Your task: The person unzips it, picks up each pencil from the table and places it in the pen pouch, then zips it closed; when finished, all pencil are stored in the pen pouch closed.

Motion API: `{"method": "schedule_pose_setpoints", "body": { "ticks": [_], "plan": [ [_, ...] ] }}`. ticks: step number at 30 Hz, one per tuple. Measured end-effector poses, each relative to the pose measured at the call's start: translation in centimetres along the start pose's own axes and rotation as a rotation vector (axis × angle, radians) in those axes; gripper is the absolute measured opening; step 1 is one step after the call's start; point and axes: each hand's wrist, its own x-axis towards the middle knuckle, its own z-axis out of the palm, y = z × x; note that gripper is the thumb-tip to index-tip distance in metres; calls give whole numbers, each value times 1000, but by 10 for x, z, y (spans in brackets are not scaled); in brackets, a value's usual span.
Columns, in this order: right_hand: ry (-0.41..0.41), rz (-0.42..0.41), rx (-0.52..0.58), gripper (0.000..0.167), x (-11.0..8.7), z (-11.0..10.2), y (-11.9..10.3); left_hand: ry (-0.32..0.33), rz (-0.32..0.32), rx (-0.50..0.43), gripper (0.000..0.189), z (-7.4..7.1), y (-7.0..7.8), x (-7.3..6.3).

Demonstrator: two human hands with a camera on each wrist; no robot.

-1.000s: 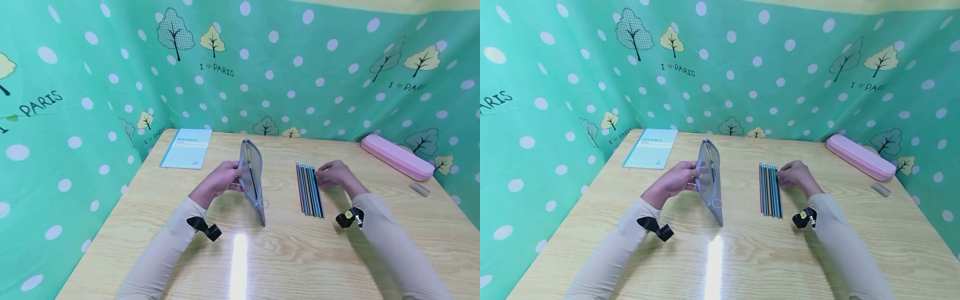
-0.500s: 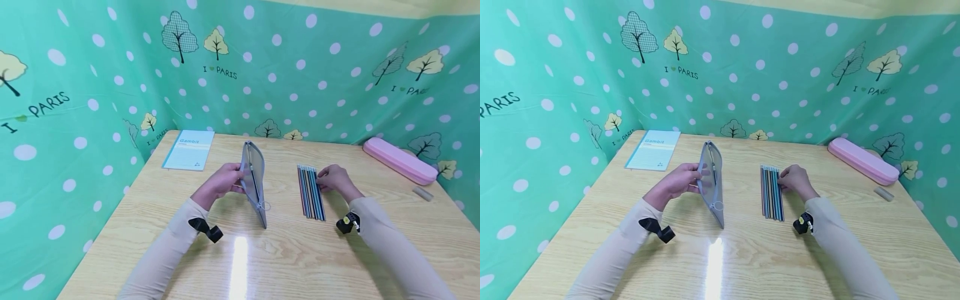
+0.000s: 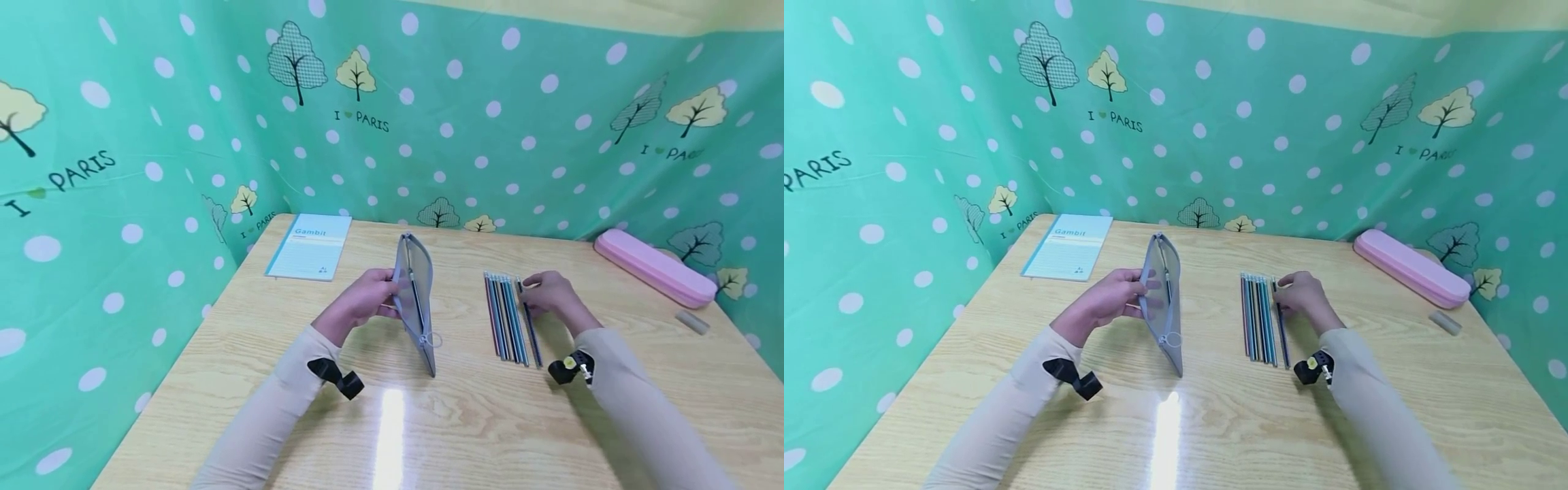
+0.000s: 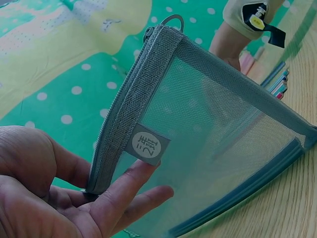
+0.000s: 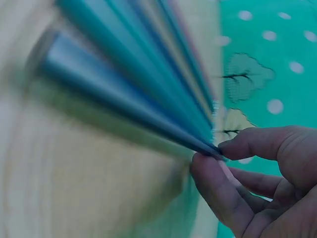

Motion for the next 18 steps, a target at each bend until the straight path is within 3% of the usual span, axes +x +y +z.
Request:
{"method": "schedule_pose_setpoints", "body": {
  "ticks": [8, 18],
  "plan": [
    [-74, -17, 331, 61, -9, -10, -4, 9, 3, -2, 42, 0, 1, -1],
    [-114, -104, 503, 67, -17, -16, -6, -4, 1, 0, 40, 0, -2, -1]
  ]
}}
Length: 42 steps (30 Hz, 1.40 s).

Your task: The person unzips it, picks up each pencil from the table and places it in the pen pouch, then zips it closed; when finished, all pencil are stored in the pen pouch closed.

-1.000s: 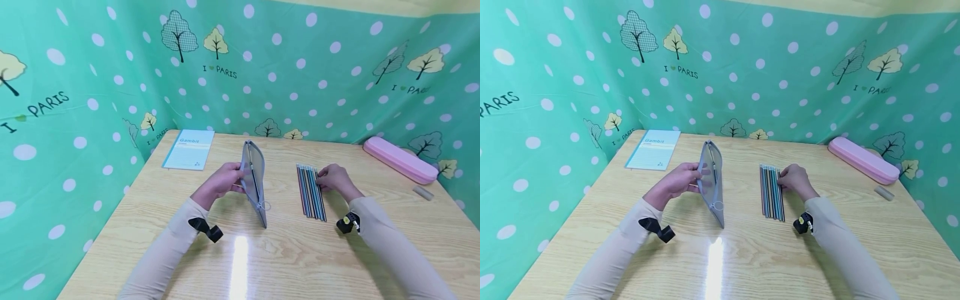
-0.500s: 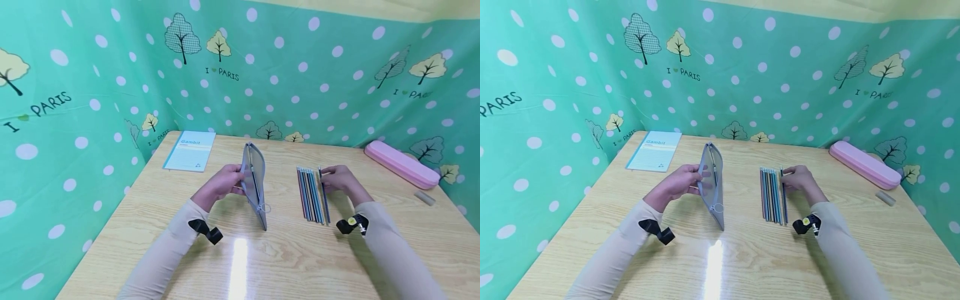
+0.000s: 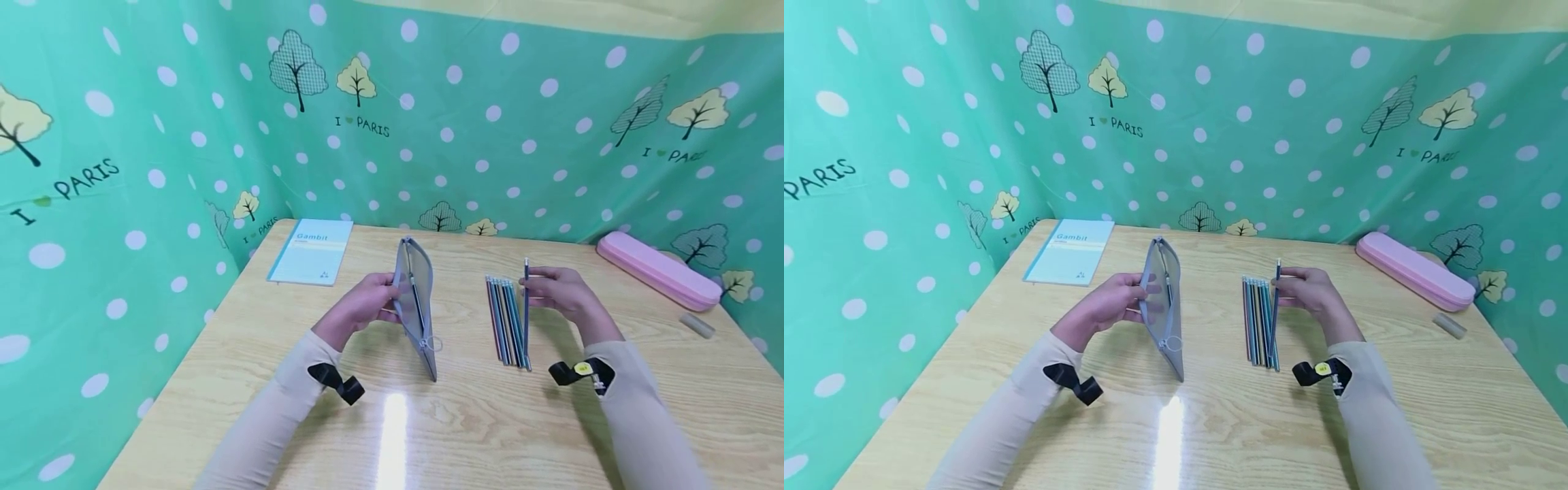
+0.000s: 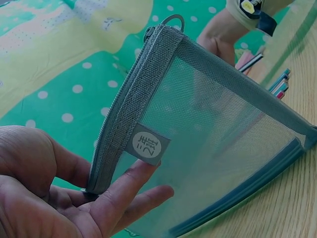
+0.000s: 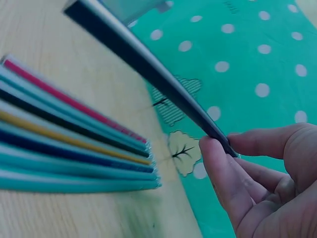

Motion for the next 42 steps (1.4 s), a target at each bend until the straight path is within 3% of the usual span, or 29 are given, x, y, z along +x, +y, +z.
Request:
{"method": "schedule_pose_setpoints", "body": {
  "ticks": [17, 42],
  "plan": [
    [-4, -73, 171, 72, -18, -1, -4, 4, 10, 5, 40, 4, 0, -2],
    [-8, -170, 111, 71, -28, 37, -29, 17, 42, 28, 35, 7, -1, -8]
  ]
}}
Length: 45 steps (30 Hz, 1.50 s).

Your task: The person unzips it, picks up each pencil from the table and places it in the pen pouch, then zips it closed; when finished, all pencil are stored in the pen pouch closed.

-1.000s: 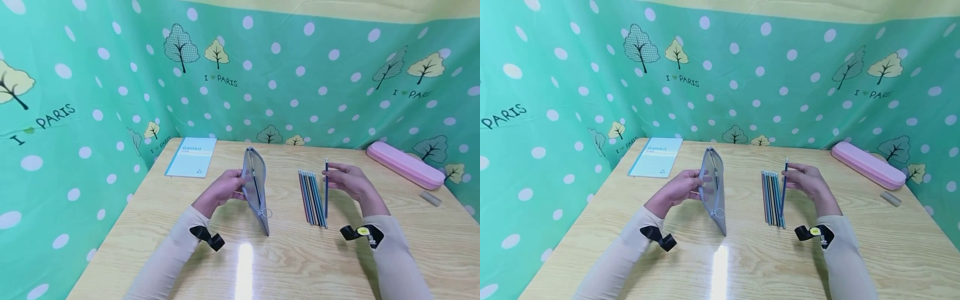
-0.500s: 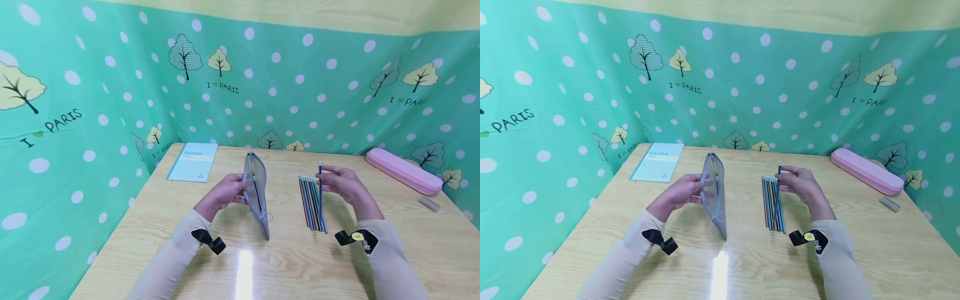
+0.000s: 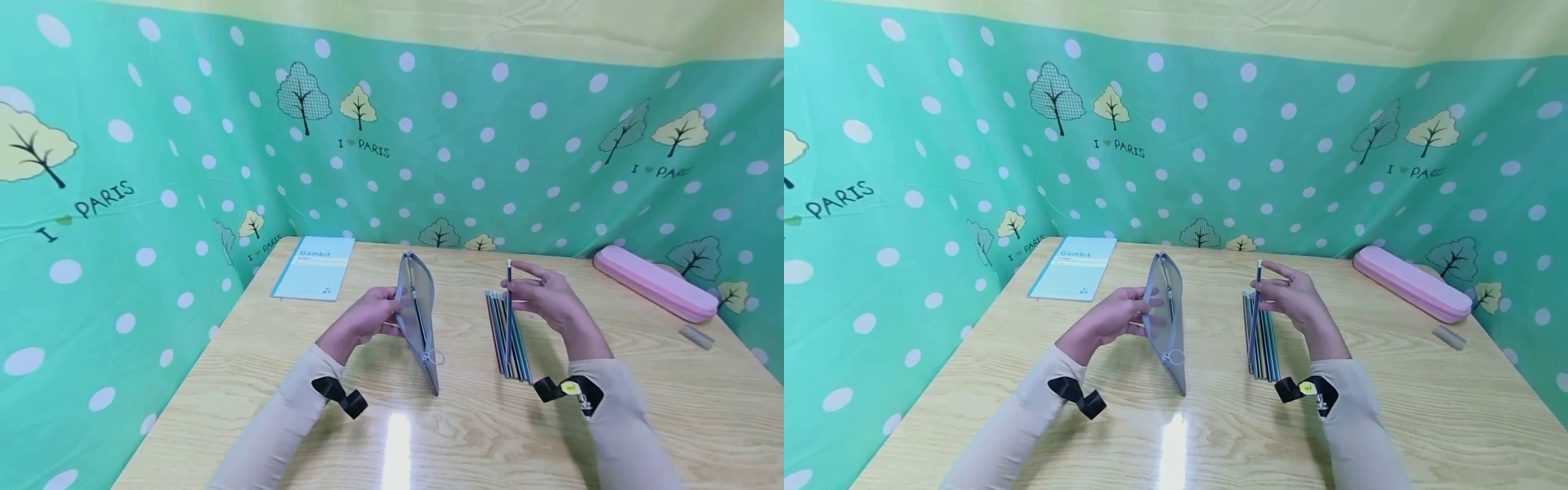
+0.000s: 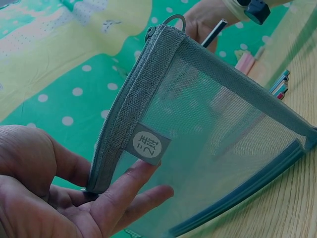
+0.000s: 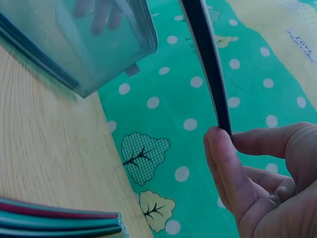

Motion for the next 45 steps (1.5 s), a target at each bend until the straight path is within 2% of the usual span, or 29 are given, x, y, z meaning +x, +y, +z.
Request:
{"method": "schedule_pose_setpoints", "body": {
  "ticks": [10, 16, 21, 32, 45],
  "plan": [
    [-8, -38, 17, 69, 2, 17, -4, -1, -18, -14, 39, -2, -6, 0],
    [-6, -54, 6, 67, 3, 27, -6, 1, -8, -18, 39, -3, -9, -1],
    [-19, -69, 41, 64, 6, 37, -9, -9, 0, -20, 39, -3, -10, -2],
    [-34, -83, 35, 61, 14, 60, -16, -11, -10, -16, 39, 0, -7, 0],
    [-93, -94, 69, 62, 25, 83, -29, -12, -2, -10, 44, 1, -3, 1]
  ]
}}
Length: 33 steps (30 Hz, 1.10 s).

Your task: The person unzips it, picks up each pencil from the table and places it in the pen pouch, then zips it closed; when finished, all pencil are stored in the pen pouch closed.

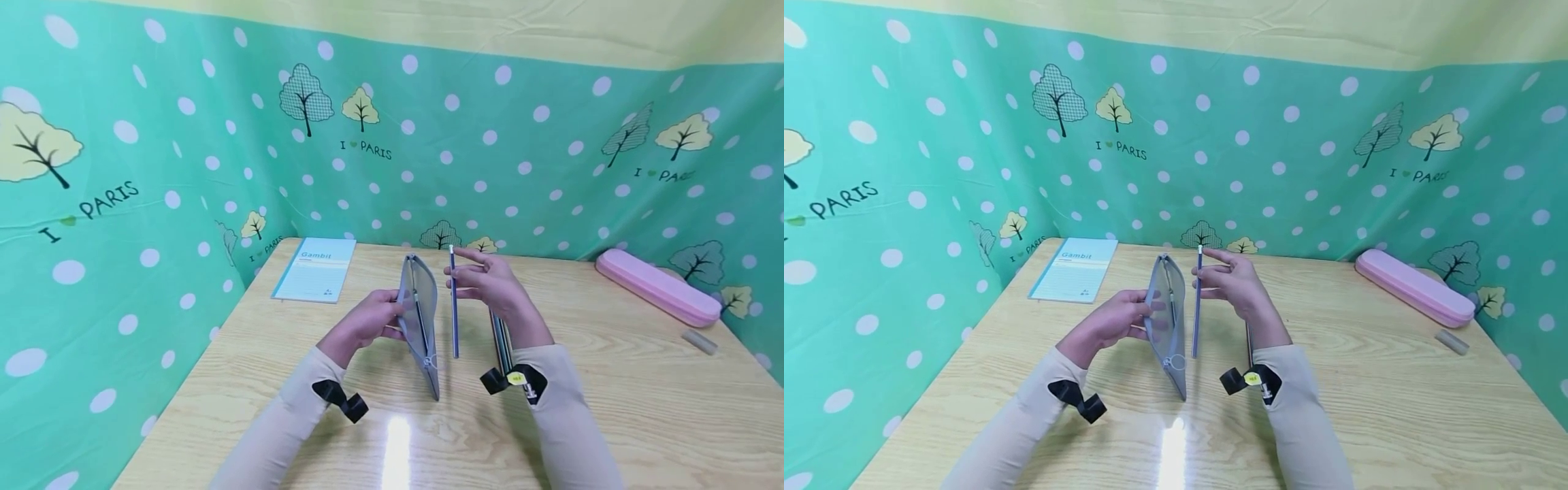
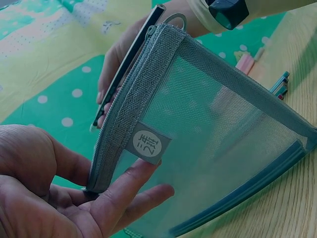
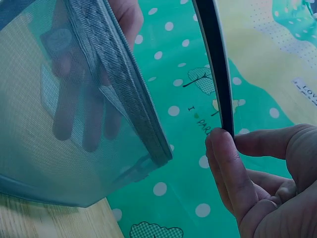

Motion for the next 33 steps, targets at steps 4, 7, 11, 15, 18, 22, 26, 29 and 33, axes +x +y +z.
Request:
{"method": "schedule_pose_setpoints", "body": {
  "ticks": [4, 7, 11, 15, 18, 22, 26, 29, 33],
  "plan": [
    [-3, 8, -22, 62, 2, 4, 0, 5, 3, 0, 40, 1, 2, -1],
    [-10, 1, -43, 61, 4, 7, 0, 13, 8, -4, 38, 1, 3, -1],
    [-20, -9, -44, 61, 7, 11, 0, 15, 4, -4, 38, 0, 4, -1],
    [-15, -16, -27, 61, 8, 14, 1, 12, -3, 2, 41, -1, 4, -1],
    [-1, -7, -16, 61, 8, 17, 2, 10, -2, -8, 42, -1, 3, 0],
    [19, 5, -12, 60, 10, 19, 4, 14, -10, -22, 41, -2, 3, 2],
    [38, 11, -7, 60, 11, 23, 4, 8, -25, -12, 41, -2, 3, 2],
    [48, 12, -6, 59, 12, 27, 2, -6, -22, -4, 43, -2, 4, 2],
    [68, 16, -2, 59, 13, 32, 0, -11, -24, -7, 46, -2, 4, 1]
  ]
}}
